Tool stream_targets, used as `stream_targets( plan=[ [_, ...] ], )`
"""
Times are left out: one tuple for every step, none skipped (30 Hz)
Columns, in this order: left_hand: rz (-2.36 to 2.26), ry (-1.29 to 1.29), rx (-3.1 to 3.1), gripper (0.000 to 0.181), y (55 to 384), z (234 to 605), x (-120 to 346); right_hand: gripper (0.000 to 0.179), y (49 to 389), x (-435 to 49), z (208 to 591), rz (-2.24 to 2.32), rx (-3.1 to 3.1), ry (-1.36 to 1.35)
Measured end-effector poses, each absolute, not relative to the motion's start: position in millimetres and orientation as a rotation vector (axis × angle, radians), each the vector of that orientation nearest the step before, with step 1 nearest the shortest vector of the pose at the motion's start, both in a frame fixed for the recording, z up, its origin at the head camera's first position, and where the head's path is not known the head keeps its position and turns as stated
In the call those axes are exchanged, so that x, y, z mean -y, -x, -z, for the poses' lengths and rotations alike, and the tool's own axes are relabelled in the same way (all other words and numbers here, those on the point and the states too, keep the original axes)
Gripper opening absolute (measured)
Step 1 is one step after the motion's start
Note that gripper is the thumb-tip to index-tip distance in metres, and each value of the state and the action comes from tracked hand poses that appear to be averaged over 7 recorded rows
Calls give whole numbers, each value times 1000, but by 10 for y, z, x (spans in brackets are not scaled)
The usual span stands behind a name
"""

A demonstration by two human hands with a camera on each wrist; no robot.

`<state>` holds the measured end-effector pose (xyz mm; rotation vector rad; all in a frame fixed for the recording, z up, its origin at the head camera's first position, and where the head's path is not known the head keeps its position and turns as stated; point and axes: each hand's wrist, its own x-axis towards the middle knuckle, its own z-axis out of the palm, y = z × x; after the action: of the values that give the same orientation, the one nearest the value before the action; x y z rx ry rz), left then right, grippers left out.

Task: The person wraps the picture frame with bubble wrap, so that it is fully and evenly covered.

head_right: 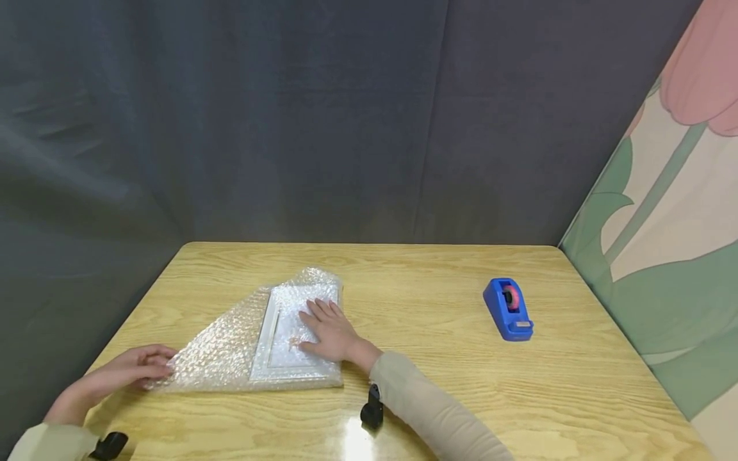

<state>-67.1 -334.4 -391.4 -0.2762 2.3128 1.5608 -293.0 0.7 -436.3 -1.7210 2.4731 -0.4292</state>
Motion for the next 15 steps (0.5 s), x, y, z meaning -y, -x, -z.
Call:
stream_targets(
  plan=[
    [-1570, 276, -2309, 43, 679, 3913, 3334, 66, 2927, -7, 4362, 430, -2472, 1722],
    [-1577, 268, -2311, 38, 684, 3910, 3329, 66, 2925, -7, 4360, 432, -2471, 1725],
    [-1588, 268, -2310, 34, 690, 3899, 3319, 66, 2923, -7, 4359, 433, -2470, 1728],
    [-1595, 257, -2313, 30, 690, 3886, 3316, 66, 2922, -6, 4359, 432, -2471, 1730],
    [-1594, 259, -2322, 27, 692, 3864, 3308, 66, 2923, -5, 4358, 428, -2472, 1732],
    [-1591, 270, -2335, 24, 698, 3837, 3297, 66, 2924, -4, 4358, 424, -2474, 1732],
    [-1590, 282, -2346, 22, 703, 3806, 3282, 66, 2925, -3, 4359, 419, -2478, 1731],
    [-1594, 286, -2358, 21, 711, 3770, 3264, 66, 2926, -3, 4358, 417, -2479, 1731],
    [-1601, 302, -2363, 21, 723, 3731, 3239, 66, 2927, -3, 4359, 412, -2482, 1731],
    [-1603, 308, -2373, 20, 738, 3692, 3216, 67, 2928, -3, 4359, 409, -2483, 1731],
    [-1607, 313, -2386, 21, 756, 3650, 3184, 67, 2928, -4, 4360, 407, -2484, 1731],
    [-1605, 314, -2404, 21, 776, 3609, 3149, 67, 2928, -5, 4361, 410, -2484, 1731],
    [-1604, 315, -2420, 22, 798, 3568, 3109, 67, 2928, -6, 4363, 413, -2483, 1734],
    [-1604, 313, -2435, 23, 823, 3530, 3065, 67, 2928, -6, 4367, 417, -2482, 1736],
    [-1604, 310, -2449, 23, 851, 3496, 3021, 67, 2929, -7, 4371, 421, -2480, 1737]
  ],
)
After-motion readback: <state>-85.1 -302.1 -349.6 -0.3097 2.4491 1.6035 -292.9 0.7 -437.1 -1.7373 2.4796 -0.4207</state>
